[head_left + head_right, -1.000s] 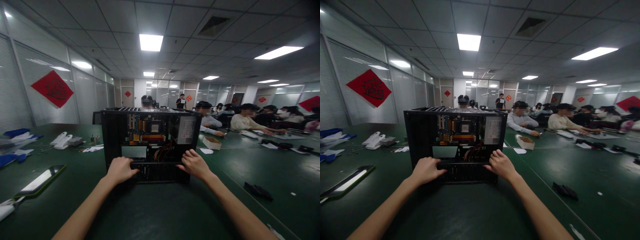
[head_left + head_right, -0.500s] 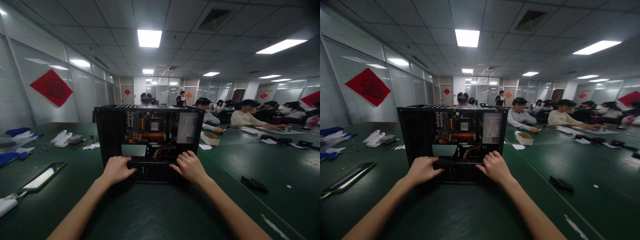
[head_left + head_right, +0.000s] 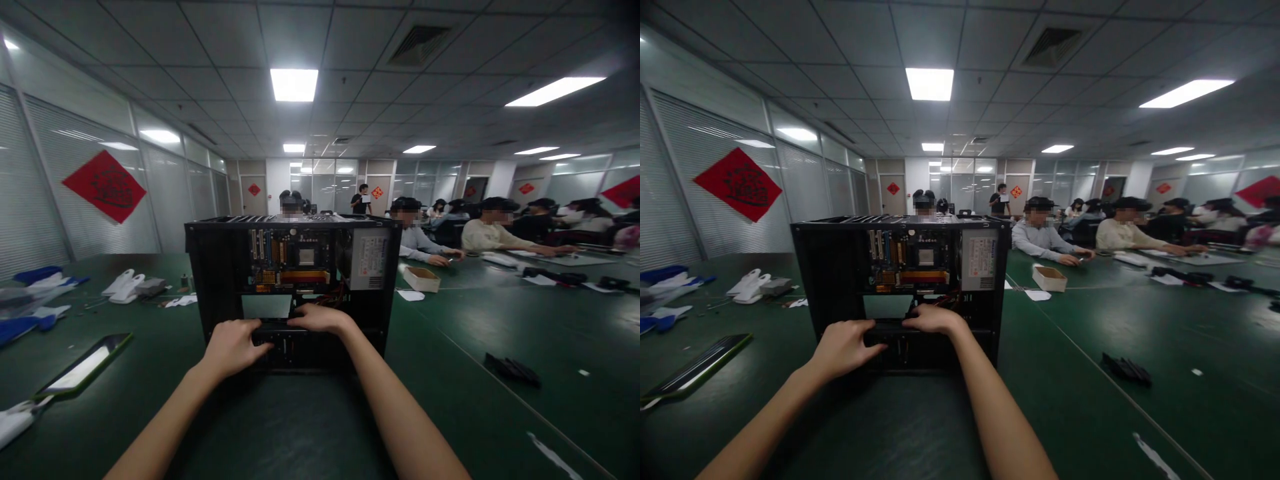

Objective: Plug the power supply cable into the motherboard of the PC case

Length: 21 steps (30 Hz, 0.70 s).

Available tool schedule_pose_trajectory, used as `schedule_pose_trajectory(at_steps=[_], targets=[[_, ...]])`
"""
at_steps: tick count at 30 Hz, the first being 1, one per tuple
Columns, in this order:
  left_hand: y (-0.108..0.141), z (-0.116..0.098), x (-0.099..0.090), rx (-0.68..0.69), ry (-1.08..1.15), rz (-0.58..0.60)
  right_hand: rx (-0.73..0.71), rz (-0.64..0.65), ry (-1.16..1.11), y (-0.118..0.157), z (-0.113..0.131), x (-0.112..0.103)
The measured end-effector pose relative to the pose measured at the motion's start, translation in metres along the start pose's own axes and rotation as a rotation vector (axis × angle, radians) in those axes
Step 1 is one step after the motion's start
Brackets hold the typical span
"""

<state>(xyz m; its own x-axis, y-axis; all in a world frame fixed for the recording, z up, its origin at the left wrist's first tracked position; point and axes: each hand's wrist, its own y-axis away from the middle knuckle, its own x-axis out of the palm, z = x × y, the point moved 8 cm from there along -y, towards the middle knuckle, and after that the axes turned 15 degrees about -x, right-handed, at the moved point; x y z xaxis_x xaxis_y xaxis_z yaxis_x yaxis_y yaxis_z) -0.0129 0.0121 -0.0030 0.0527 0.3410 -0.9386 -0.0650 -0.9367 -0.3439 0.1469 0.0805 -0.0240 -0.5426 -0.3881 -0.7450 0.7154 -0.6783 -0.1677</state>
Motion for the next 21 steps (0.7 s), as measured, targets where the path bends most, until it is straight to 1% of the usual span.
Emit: schedule_pose_trajectory(at_steps=[1,4,6,8,11,15,17,19,21], targets=[[0.0,0.0,0.0,0.001,0.003,0.001,0.031,-0.032,-0.032,-0.001,-0.006,-0.002],[0.001,-0.001,-0.001,0.002,0.018,0.011,0.086,-0.18,-0.091,0.003,-0.022,-0.014],[0.002,-0.001,-0.001,0.002,0.03,0.014,0.091,-0.256,-0.099,0.006,-0.028,-0.02],[0.001,0.0,0.0,0.002,0.037,0.012,0.085,-0.382,-0.178,0.008,-0.031,-0.029],[0.001,0.0,0.001,0.008,0.029,0.004,0.098,-0.605,-0.397,0.011,-0.034,-0.041],[0.001,0.001,0.002,0.009,0.014,-0.003,0.09,-0.768,-0.638,0.014,-0.03,-0.05],[0.0,0.001,0.002,0.011,0.006,-0.002,0.078,-0.866,-0.833,0.018,-0.03,-0.054],[0.0,0.001,0.002,0.018,-0.004,-0.005,0.064,-0.922,-1.013,0.02,-0.028,-0.054],[0.0,0.0,0.002,0.021,-0.021,-0.01,0.035,-0.924,-1.139,0.02,-0.023,-0.054]])
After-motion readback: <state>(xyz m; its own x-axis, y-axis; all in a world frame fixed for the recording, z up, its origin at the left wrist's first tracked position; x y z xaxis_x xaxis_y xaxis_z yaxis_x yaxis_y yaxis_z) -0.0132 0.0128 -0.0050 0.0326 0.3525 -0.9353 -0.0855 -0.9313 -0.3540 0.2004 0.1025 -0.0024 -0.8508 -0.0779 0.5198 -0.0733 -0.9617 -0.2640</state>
